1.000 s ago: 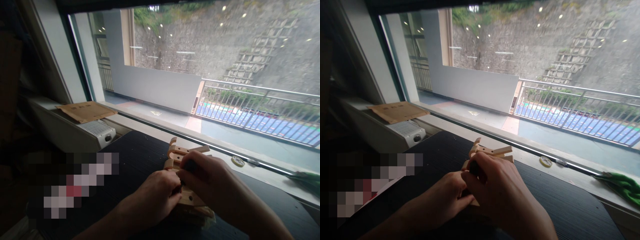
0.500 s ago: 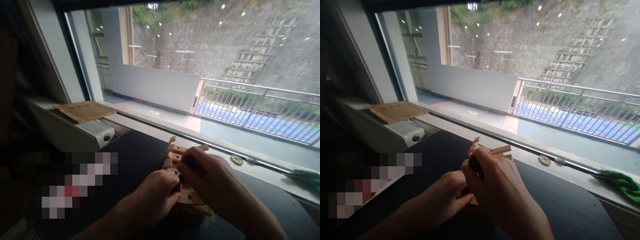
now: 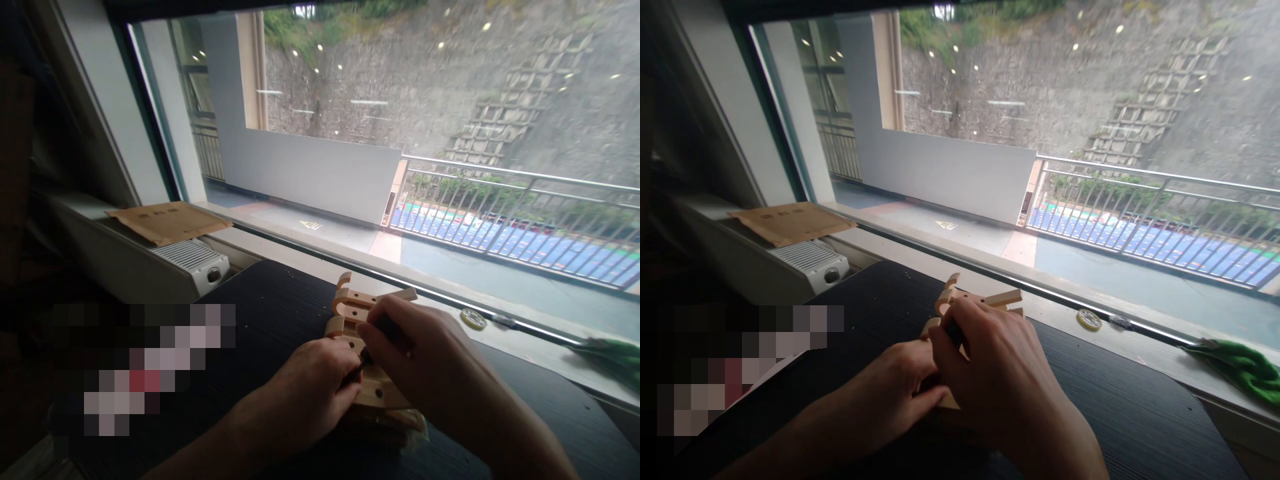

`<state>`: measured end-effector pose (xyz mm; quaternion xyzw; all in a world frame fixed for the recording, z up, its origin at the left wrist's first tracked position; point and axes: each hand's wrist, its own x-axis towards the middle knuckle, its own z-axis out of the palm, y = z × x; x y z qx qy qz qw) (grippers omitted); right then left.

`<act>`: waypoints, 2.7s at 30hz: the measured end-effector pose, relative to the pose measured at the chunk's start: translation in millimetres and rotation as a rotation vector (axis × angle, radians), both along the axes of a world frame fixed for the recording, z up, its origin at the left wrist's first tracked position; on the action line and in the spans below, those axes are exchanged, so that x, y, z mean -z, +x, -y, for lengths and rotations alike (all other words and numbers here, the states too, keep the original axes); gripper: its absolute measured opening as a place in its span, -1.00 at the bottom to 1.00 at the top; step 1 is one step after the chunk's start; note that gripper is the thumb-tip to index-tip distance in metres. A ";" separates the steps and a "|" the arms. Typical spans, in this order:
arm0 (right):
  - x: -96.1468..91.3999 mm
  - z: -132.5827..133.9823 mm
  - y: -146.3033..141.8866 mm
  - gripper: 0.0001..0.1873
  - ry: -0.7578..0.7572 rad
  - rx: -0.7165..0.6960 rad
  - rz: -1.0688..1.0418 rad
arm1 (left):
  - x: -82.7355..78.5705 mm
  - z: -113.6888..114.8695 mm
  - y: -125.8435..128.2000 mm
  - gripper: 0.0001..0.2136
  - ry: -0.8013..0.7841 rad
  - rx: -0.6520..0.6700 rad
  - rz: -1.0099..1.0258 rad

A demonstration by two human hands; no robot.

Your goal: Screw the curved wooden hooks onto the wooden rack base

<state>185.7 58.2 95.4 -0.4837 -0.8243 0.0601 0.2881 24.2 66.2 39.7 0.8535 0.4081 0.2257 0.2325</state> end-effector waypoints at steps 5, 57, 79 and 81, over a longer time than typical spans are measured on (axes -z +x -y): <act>1.7 3.7 -0.6 -0.90 -0.054 -0.040 -0.042 | -3.6 0.5 -0.2 -0.89 -0.022 0.011 0.016; -2.0 3.7 -2.7 -0.86 0.001 0.036 0.017 | 0.2 0.6 3.0 -0.94 0.031 -0.025 -0.046; -0.8 6.4 -4.6 -0.87 -0.018 -0.004 -0.004 | -0.5 2.3 2.4 -0.94 0.032 -0.025 -0.049; 0.1 3.4 -4.2 -0.83 -0.016 0.024 -0.002 | 1.1 1.7 2.8 -0.95 0.058 -0.031 -0.057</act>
